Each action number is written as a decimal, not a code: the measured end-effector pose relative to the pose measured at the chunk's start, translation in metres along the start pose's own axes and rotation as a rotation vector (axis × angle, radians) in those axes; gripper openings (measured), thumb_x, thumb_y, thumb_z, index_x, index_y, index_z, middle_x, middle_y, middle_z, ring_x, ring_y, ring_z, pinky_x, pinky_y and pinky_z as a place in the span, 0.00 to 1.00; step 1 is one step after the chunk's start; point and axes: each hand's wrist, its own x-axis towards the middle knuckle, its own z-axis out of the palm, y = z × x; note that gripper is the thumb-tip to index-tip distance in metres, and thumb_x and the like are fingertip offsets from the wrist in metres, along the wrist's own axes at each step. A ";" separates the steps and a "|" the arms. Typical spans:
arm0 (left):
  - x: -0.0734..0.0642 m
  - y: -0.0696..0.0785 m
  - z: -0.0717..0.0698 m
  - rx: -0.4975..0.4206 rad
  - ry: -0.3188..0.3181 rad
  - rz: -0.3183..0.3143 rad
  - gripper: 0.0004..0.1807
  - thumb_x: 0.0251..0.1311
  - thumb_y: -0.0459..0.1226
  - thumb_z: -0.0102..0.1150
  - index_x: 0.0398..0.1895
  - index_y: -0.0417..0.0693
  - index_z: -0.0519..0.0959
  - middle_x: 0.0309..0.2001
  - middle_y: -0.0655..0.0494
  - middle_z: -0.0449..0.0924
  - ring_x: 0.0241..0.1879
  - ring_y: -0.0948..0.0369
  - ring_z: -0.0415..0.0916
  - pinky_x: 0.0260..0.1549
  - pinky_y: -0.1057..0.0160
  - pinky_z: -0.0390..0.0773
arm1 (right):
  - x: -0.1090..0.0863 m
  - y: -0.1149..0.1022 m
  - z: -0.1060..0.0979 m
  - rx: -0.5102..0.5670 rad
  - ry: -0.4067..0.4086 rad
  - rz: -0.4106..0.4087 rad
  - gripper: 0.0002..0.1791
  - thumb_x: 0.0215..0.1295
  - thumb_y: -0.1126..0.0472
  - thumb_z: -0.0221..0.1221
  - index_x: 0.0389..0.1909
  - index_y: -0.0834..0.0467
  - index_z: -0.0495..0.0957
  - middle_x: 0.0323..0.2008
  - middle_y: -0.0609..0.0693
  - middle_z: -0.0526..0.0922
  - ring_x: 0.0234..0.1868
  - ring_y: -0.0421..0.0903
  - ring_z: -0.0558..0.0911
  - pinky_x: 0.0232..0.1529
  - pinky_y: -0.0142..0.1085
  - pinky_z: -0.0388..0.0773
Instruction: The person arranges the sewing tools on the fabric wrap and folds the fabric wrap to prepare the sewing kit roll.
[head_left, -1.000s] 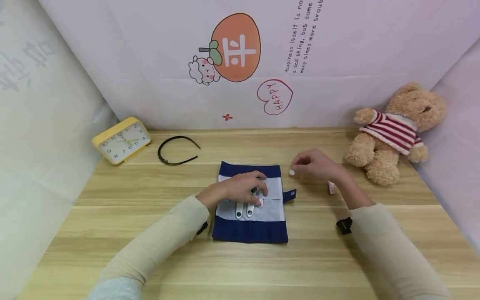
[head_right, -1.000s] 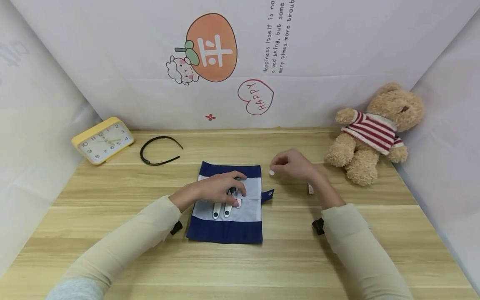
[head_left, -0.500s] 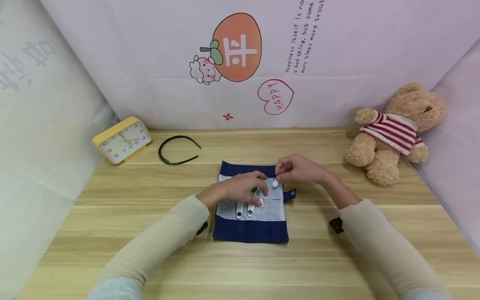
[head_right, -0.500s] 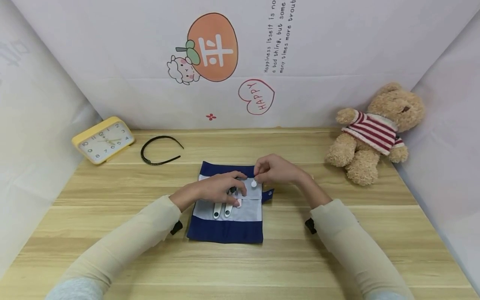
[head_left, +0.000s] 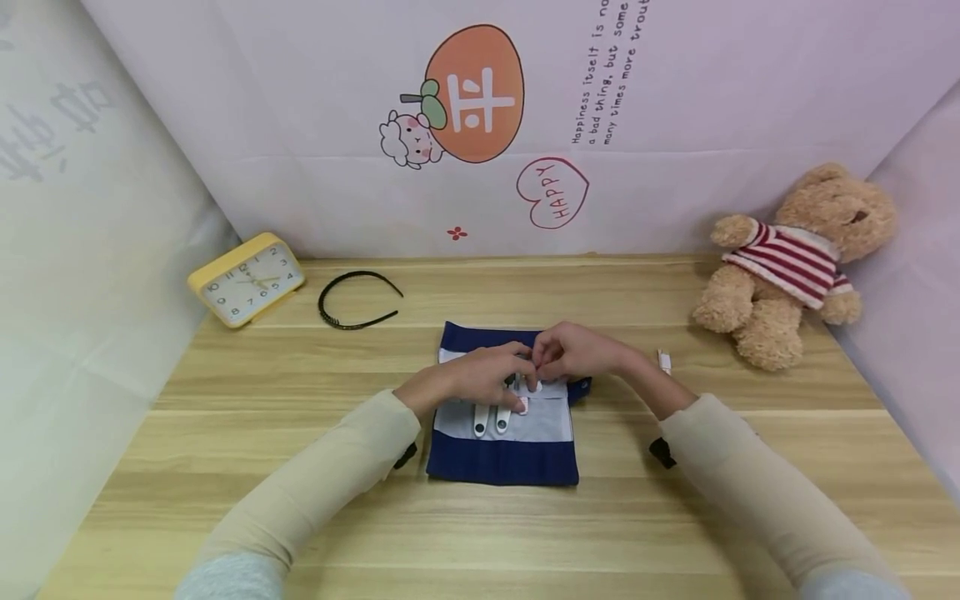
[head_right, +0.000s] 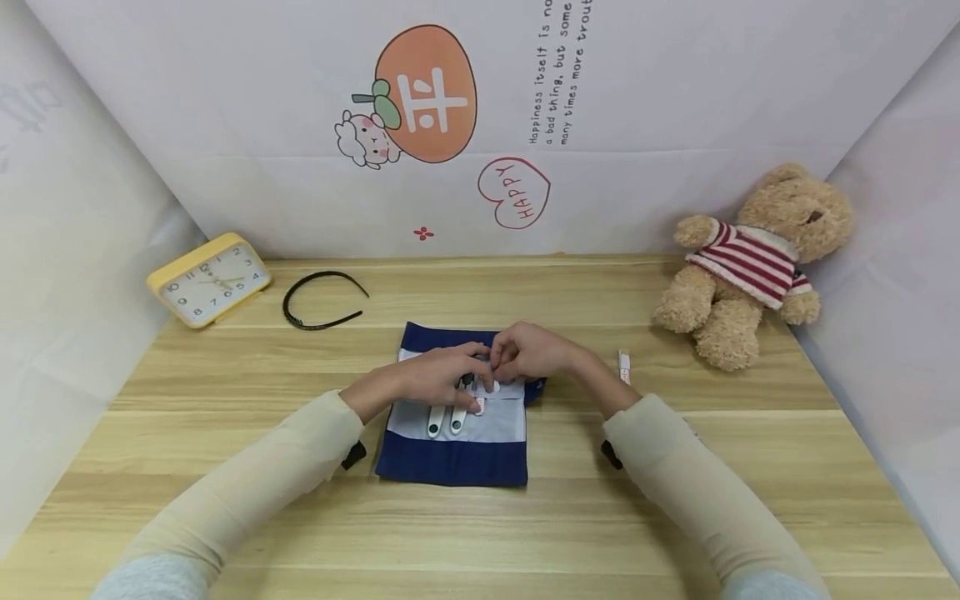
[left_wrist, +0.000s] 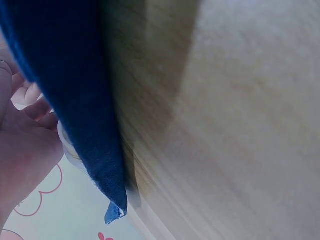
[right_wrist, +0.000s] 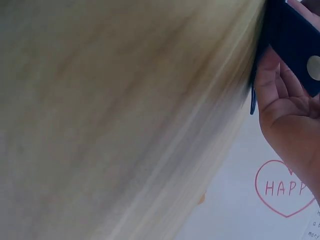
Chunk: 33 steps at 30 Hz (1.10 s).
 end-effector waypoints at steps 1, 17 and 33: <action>0.000 0.000 0.000 0.003 -0.001 0.000 0.13 0.65 0.45 0.68 0.51 0.58 0.82 0.71 0.52 0.63 0.59 0.59 0.70 0.58 0.54 0.72 | 0.001 0.000 0.001 -0.001 -0.001 0.008 0.03 0.67 0.71 0.62 0.38 0.62 0.82 0.30 0.53 0.86 0.28 0.45 0.79 0.29 0.34 0.78; 0.001 0.000 0.000 0.011 -0.009 -0.004 0.13 0.66 0.45 0.68 0.52 0.58 0.82 0.70 0.52 0.63 0.57 0.60 0.70 0.56 0.55 0.72 | 0.005 -0.010 0.000 0.002 -0.119 0.038 0.03 0.65 0.73 0.63 0.38 0.64 0.82 0.26 0.53 0.82 0.18 0.39 0.68 0.22 0.30 0.66; 0.002 -0.001 0.001 0.007 -0.007 0.011 0.13 0.65 0.45 0.68 0.50 0.58 0.82 0.67 0.52 0.65 0.54 0.60 0.71 0.52 0.57 0.74 | 0.009 -0.015 0.001 -0.052 -0.175 0.011 0.08 0.63 0.78 0.62 0.38 0.65 0.85 0.33 0.50 0.86 0.30 0.41 0.77 0.32 0.32 0.75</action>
